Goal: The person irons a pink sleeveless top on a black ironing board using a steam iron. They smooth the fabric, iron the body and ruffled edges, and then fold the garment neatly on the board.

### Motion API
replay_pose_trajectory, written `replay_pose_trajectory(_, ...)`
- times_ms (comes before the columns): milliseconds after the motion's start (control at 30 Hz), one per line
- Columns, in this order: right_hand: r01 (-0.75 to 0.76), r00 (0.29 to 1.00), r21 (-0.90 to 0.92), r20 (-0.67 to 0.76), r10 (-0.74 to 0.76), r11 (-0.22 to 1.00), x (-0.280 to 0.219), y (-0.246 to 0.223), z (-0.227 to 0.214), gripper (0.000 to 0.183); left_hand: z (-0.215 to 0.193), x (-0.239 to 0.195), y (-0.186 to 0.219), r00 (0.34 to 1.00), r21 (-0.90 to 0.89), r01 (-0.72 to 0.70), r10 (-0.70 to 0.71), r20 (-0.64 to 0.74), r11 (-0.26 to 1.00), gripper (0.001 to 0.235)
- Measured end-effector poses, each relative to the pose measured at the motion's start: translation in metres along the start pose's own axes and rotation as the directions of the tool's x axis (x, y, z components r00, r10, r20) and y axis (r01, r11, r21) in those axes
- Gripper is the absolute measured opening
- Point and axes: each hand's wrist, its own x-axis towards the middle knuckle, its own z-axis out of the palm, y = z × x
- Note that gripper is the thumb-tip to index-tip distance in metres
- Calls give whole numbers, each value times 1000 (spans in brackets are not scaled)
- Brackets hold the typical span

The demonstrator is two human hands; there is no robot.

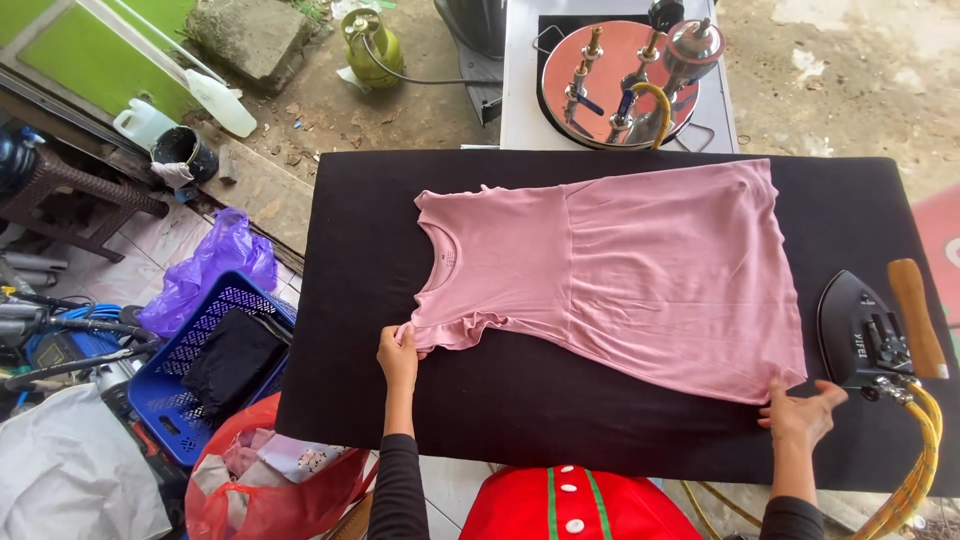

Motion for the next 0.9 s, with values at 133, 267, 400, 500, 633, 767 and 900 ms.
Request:
replay_pose_trajectory(133, 103, 992, -346, -26, -119, 933, 46, 51, 2, 35, -10, 0, 5, 1000, -24, 16, -17, -14, 1000, 20)
replay_pose_trajectory(267, 89, 960, -452, -199, -197, 888, 25, 52, -9, 32, -16, -13, 15, 999, 319, 30, -22, -29, 947, 16)
replay_pose_trajectory(400, 192, 825, -848, -133, -550, 494, -8, 11, 18, 43, 11, -31, 41, 824, 709, -326, 556, -112, 625, 41)
replay_pose_trajectory(500, 929, 298, -253, 86, -951, 269, -21, 1, 108, 36, 66, -54, 54, 578, 389, -801, 757, 305, 456, 26)
replay_pose_trajectory(633, 970, 240, -80, 456, -857, 229, -120, -47, 187, 56, 122, -81, 55, 451, 299, -893, 697, 558, 338, 41)
replay_pose_trajectory(767, 988, 80, -155, 474, -877, 7, -163, -67, 187, 38, 134, -83, 40, 480, 403, -873, 640, 600, 276, 22)
replay_pose_trajectory(900, 985, -14, -147, 437, -899, -86, -166, -45, 183, 53, 120, -89, 39, 470, 392, -879, 623, 625, 270, 34)
